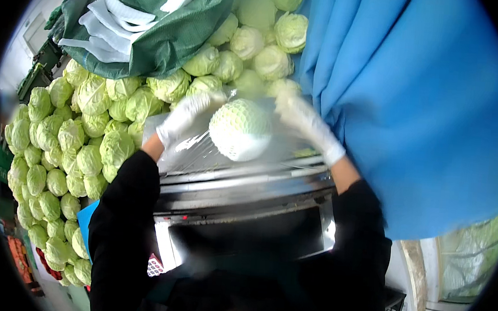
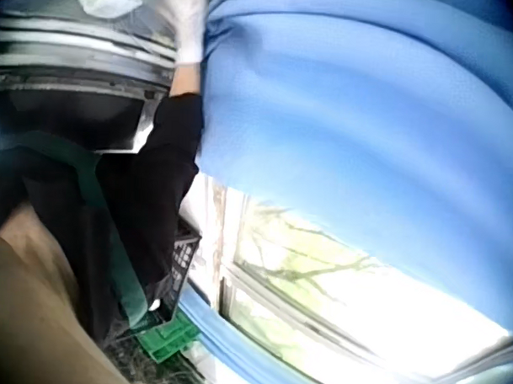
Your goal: The person weighs cabbages on a digital scale, slides them into mesh netting, seals the netting with plastic wrap using a heat-sealing machine, and places the packaged cabbages into a plastic crate.
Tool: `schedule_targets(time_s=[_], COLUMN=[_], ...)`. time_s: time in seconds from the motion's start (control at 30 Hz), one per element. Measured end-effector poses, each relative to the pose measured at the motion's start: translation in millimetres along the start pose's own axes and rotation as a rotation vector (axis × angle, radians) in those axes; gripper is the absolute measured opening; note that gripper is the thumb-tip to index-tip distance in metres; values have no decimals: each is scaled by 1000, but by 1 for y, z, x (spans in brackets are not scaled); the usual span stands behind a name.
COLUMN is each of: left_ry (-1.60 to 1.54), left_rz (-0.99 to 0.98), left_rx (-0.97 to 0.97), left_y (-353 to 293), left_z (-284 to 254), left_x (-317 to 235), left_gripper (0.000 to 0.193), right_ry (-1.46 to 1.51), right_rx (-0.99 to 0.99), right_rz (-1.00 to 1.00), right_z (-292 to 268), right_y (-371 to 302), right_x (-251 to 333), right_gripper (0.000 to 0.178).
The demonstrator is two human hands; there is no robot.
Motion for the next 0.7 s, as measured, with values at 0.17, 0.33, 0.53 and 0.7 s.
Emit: schedule_targets(time_s=[0.17, 0.33, 0.53, 0.7], left_ry=[-301, -165, -212, -421], left_rz=[-93, -32, -404, -732], left_rx=[180, 110, -174, 30], left_y=[-37, -37, -75, -205], left_z=[36, 29, 37, 99], left_x=[-1, 26, -11, -21], left_gripper=[73, 83, 63, 74], right_ry=[1025, 566, 914, 892], right_rx=[233, 30, 139, 766], right_rz=[111, 164, 353, 568], right_z=[22, 25, 17, 29], right_y=[-44, -23, -45, -131], right_x=[23, 42, 76, 152], right_gripper=[117, 110, 64, 76])
Point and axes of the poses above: each hand's wrist, its own y-axis towards the middle knuckle, its own z-axis out of the palm, x = y × z, the point moved 7 cm from there along y, towards the middle knuckle, and after that the axes turned 6 degrees about z, right-handed, at the moved point
